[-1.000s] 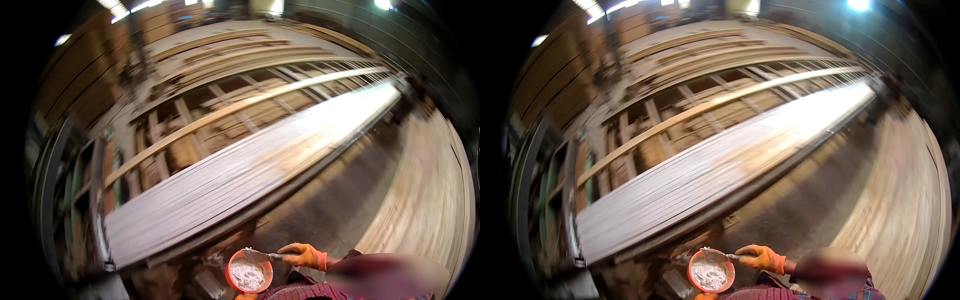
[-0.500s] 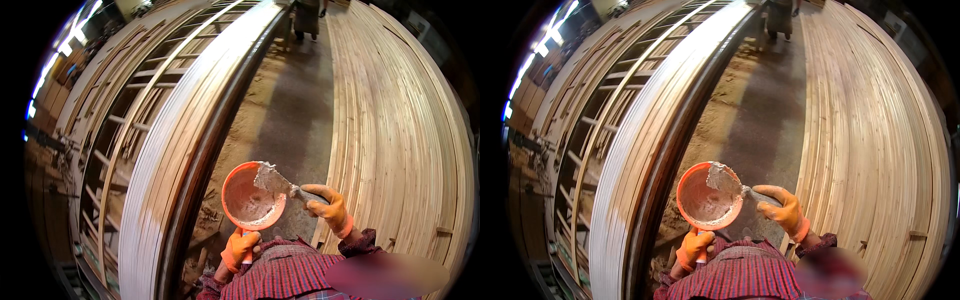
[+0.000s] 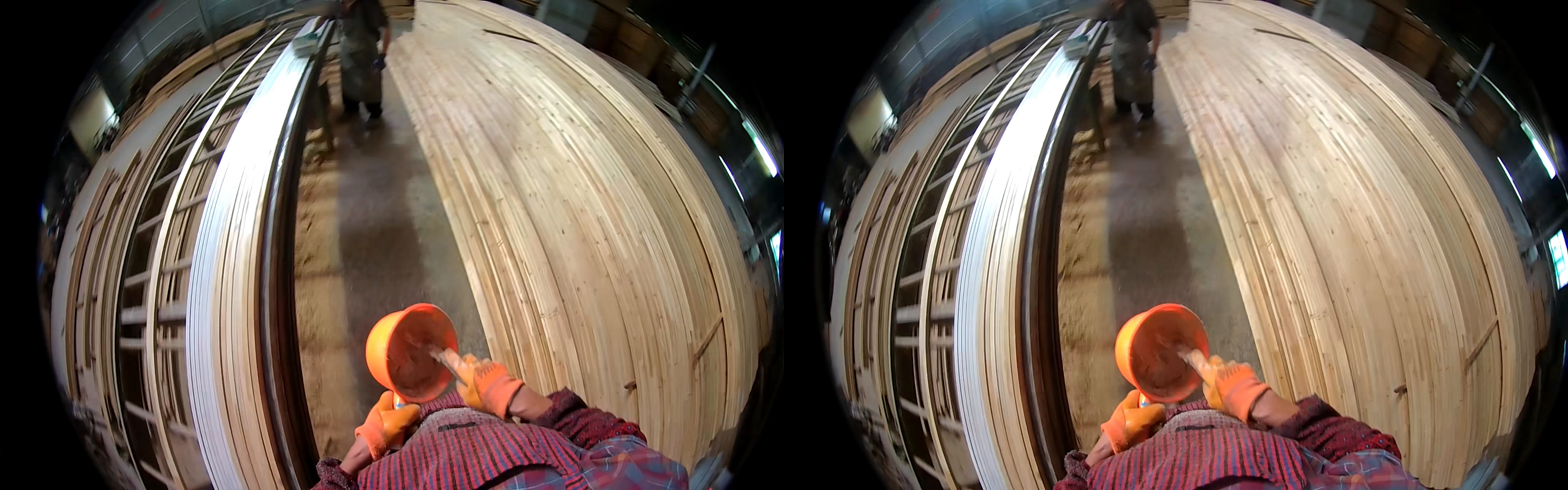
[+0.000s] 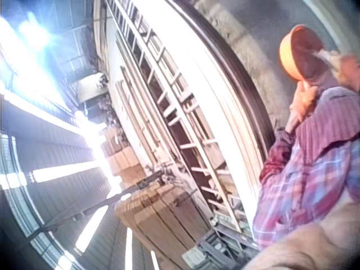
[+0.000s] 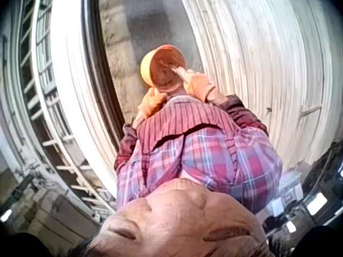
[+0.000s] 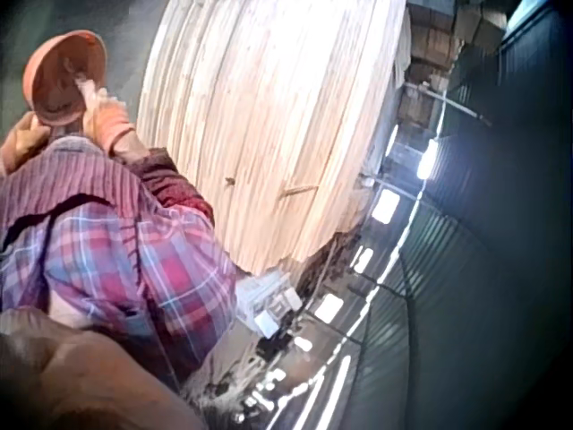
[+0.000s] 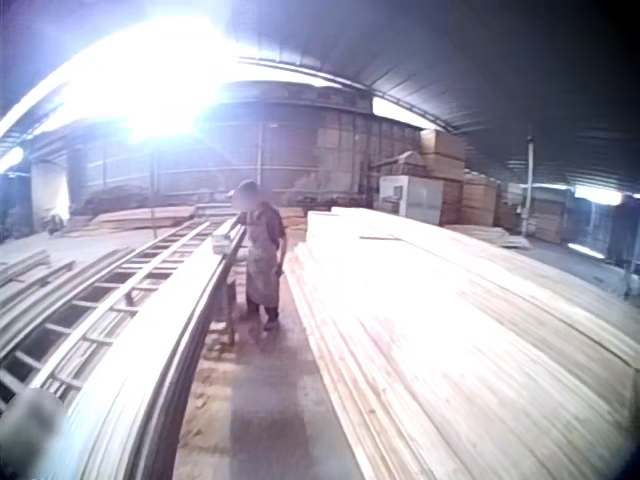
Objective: The person applies a white substance to the edges of wooden planks using a brush and an orange bucket. They then place the treated planks onto a wooden frame structure, aligning them with existing pieces.
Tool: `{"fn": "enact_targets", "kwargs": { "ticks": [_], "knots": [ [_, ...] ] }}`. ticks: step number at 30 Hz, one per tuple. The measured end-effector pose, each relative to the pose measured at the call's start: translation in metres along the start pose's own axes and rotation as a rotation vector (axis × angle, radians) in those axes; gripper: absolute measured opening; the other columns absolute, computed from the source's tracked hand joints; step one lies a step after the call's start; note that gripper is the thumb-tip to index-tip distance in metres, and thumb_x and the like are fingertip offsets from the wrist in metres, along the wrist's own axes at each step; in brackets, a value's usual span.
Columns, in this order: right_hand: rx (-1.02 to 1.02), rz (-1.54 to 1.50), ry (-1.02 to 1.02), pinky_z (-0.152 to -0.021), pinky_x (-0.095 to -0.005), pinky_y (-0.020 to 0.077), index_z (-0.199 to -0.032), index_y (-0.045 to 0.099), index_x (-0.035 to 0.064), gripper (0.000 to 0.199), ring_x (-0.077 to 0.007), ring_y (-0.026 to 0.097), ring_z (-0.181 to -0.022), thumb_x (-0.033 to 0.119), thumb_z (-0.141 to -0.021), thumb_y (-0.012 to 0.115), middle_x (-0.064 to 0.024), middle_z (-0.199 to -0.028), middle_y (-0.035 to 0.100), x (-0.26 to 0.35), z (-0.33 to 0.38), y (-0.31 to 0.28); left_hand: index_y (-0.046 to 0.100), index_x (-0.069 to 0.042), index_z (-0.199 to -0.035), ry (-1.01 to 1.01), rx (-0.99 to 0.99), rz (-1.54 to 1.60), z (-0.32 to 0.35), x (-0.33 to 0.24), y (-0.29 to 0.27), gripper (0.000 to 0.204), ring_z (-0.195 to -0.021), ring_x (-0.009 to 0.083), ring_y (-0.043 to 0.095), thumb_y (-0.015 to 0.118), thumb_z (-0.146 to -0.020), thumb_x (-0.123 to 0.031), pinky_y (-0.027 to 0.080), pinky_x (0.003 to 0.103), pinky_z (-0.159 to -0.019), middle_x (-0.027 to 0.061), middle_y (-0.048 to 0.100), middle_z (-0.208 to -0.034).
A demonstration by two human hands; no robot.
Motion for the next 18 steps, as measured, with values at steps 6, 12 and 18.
{"fn": "enact_targets", "kwargs": {
  "ticks": [6,12,18],
  "knots": [
    [-0.151,-0.387,-0.127,-0.094,-0.0505,0.0543,-0.153,0.051,0.0132,0.067,-0.0418,0.069,-0.108,0.025,-0.089,0.067,-0.0231,-0.139,0.063,-0.134,-0.068,-0.037,0.066,0.000,-0.115,-0.119,0.144,-0.399,-0.156,-0.108,0.017,0.032,-0.083,0.0112,0.064,0.074,-0.089,-0.017,0.050,0.029,-0.072,0.0029,0.070,-0.097],
    [-0.094,-1.000,-0.033,-0.082,-0.0274,0.0528,-0.147,0.058,0.0084,0.058,-0.0108,0.066,-0.094,0.016,-0.091,0.071,-0.0063,-0.122,0.072,-0.222,-0.192,-0.181,0.068,-0.001,-0.114,-0.242,0.116,-0.318,-0.309,-0.238,0.051,0.026,-0.090,0.0119,0.063,0.069,-0.092,-0.015,0.049,0.030,-0.079,0.0017,0.070,-0.100],
    [-0.084,-0.522,0.030,-0.101,-0.0450,0.0514,-0.147,0.055,0.0067,0.061,-0.0364,0.064,-0.123,0.027,-0.090,0.065,-0.0191,-0.132,0.068,-0.272,-0.360,-0.304,0.066,-0.003,-0.098,-0.196,0.171,-0.243,-0.449,-0.343,0.037,0.012,-0.074,0.0099,0.060,0.068,-0.091,-0.011,0.046,0.027,-0.064,-0.0004,0.066,-0.085]
  ]
}}
Point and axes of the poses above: each hand's wrist, its own z-axis away from the middle knuckle, its own y-axis out of the palm, x = y × z, the point moved 1 cm from there along -z, towards the middle knuckle
